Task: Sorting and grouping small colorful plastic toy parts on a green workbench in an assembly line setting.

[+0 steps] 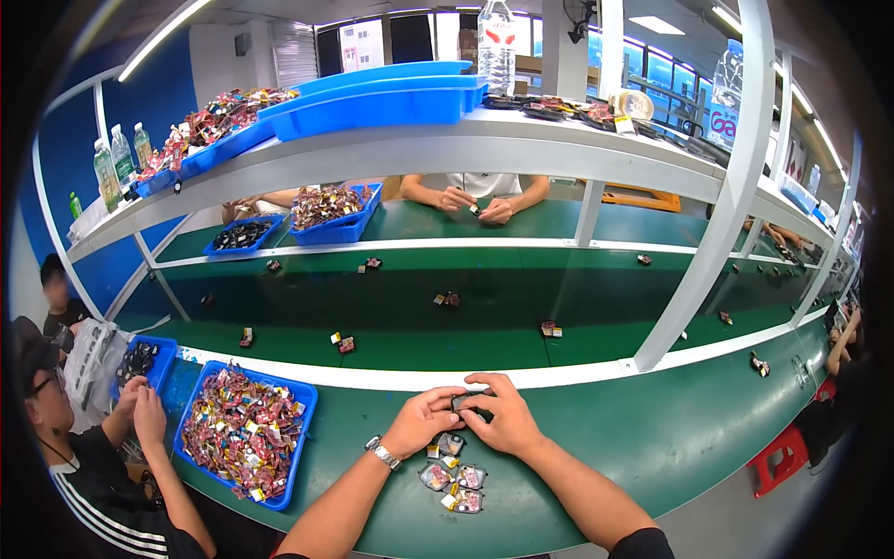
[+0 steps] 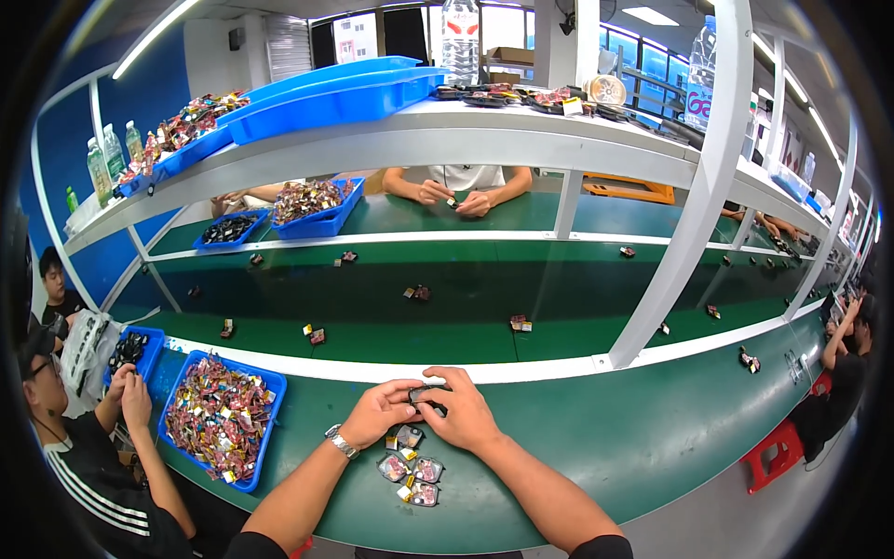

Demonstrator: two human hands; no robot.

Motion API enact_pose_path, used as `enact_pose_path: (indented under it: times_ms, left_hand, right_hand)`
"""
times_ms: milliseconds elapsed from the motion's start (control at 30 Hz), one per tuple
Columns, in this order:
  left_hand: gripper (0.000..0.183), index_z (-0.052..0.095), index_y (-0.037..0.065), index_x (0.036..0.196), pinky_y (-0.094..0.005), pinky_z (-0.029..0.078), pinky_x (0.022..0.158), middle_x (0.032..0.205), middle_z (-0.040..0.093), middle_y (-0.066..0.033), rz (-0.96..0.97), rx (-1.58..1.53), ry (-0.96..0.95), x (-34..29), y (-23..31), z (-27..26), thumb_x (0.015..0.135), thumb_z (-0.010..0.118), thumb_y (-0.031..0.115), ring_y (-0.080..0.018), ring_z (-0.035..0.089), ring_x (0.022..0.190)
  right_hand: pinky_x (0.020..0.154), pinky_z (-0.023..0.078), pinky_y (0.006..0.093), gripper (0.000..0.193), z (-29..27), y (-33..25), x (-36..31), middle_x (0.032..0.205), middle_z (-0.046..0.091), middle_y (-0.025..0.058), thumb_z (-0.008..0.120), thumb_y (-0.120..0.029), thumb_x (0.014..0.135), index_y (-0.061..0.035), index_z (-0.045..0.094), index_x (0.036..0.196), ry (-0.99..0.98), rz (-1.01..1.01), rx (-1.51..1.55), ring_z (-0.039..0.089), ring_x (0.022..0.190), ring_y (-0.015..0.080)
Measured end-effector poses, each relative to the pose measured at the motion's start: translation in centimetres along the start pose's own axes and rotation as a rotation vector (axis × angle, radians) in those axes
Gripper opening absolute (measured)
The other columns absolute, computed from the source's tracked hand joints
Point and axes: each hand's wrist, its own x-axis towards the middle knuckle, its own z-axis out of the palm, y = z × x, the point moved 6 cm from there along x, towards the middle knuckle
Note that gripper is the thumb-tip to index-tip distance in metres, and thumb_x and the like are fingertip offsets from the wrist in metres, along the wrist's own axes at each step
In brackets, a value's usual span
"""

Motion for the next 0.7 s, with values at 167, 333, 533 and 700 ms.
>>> enact_pose_path:
  times_ms: [167, 333, 533, 700]
  left_hand:
    - [0.041, 0.045, -0.001, 0.136, -0.0323, 0.053, 0.097, 0.124, 0.059, -0.0125, -0.062, -0.014, 0.007, -0.13, -0.09, 0.03, 0.096, 0.049, -0.002, -0.0177, 0.061, 0.111]
    - [0.037, 0.047, -0.001, 0.133, -0.0340, 0.053, 0.097, 0.122, 0.060, -0.0117, -0.077, 0.016, 0.010, -0.13, -0.39, -0.20, 0.097, 0.049, 0.000, -0.0190, 0.061, 0.110]
    - [0.034, 0.047, -0.001, 0.132, -0.0373, 0.052, 0.099, 0.125, 0.057, -0.0128, -0.076, -0.054, 0.025, 0.09, -0.38, -0.39, 0.098, 0.049, 0.004, -0.0208, 0.059, 0.114]
    - [0.034, 0.047, -0.001, 0.131, -0.0382, 0.052, 0.099, 0.124, 0.057, -0.0130, -0.069, -0.081, 0.035, 0.03, -0.74, -0.62, 0.099, 0.050, 0.008, -0.0214, 0.059, 0.114]
  right_hand:
    - [0.092, 0.048, 0.0386, 0.011, -0.21, -0.34, 0.00, 0.126, 0.057, 0.0094, 0.071, -0.011, 0.079, -0.0085, 0.071, 0.089, -0.096, -0.052, 0.060, 0.052, 0.117, 0.0290]
    - [0.098, 0.045, 0.0395, 0.009, -0.10, -0.45, -0.23, 0.124, 0.058, 0.0089, 0.069, -0.012, 0.080, -0.0085, 0.070, 0.088, -0.101, -0.056, 0.095, 0.050, 0.119, 0.0301]
    - [0.093, 0.048, 0.0365, 0.011, 0.21, -0.19, -0.42, 0.122, 0.059, 0.0073, 0.070, -0.012, 0.081, -0.0087, 0.071, 0.091, 0.003, -0.012, 0.063, 0.053, 0.117, 0.0278]
    - [0.092, 0.049, 0.0365, 0.012, 0.52, -0.23, -0.40, 0.122, 0.059, 0.0070, 0.070, -0.012, 0.081, -0.0084, 0.072, 0.092, -0.010, -0.006, 0.068, 0.053, 0.116, 0.0273]
